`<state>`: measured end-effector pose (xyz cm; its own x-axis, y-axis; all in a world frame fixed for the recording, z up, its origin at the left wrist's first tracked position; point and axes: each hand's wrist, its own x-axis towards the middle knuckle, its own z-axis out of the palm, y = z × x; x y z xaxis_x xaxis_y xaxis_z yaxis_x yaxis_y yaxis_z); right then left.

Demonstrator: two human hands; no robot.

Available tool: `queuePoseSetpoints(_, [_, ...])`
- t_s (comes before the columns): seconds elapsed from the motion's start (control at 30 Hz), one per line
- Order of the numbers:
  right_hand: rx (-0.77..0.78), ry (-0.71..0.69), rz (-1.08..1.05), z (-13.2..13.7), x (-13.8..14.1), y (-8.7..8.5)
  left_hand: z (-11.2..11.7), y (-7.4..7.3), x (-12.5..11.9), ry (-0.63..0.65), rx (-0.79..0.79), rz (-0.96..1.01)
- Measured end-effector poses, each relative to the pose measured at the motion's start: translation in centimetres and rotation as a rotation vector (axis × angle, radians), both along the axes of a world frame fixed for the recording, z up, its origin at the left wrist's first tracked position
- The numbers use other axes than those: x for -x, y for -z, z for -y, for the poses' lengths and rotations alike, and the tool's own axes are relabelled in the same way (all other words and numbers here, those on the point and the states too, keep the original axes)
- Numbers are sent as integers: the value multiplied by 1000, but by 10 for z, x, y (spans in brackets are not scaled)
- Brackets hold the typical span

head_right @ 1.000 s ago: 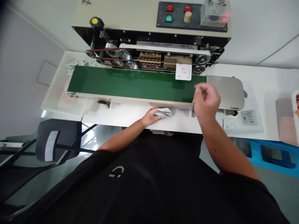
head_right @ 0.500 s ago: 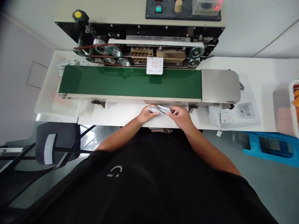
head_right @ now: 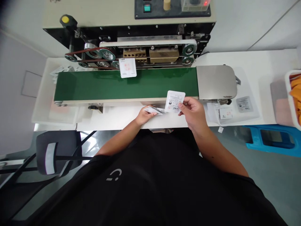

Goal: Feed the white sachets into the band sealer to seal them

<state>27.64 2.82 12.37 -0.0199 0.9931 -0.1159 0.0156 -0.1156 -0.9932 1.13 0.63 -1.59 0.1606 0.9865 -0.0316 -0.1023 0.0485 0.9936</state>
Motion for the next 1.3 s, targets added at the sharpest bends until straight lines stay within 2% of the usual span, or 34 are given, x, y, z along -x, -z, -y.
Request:
queuePoseSetpoints(0.17, [29,22,-68,-7,-13,-16,1,0,0,-18,16,-7])
queuePoseSetpoints(0.27, [-7,95,-98,-15,-23,-22,1,-1,0,-26,7,-5])
queuePoseSetpoints(0.37, [-160,268,-49,-26,-33,-30,0,-1,1,-29,-2,-11])
queuePoseSetpoints(0.47, [-431,368,169,-43,-47,-41,0,-2,1,-22,0,-15])
queuePoseSetpoints(0.53, [-540,296,344,-58,-58,-46,0,-2,1,-17,-4,-19])
queuePoseSetpoints(0.6, [-569,175,484,-77,-70,-48,0,-1,1,-16,-11,-27])
queuePoseSetpoints(0.77, [-620,7,686,-118,-86,-38,0,1,1,-24,18,-36])
queuePoseSetpoints(0.9, [-593,-80,702,-134,-78,-31,0,1,1,-26,11,-33])
queuePoseSetpoints(1.03, [-579,-141,799,-146,-55,-33,0,-3,1,-14,-19,-44])
queuePoseSetpoints(1.17, [-555,-169,819,-142,-29,-39,0,-5,1,-14,-29,-56])
queuePoseSetpoints(1.23, [-545,-126,724,-120,-20,-36,0,-4,0,-21,-26,-50])
queuePoseSetpoints(1.3, [-557,-95,639,-85,-12,-26,0,-3,1,-26,-19,-40])
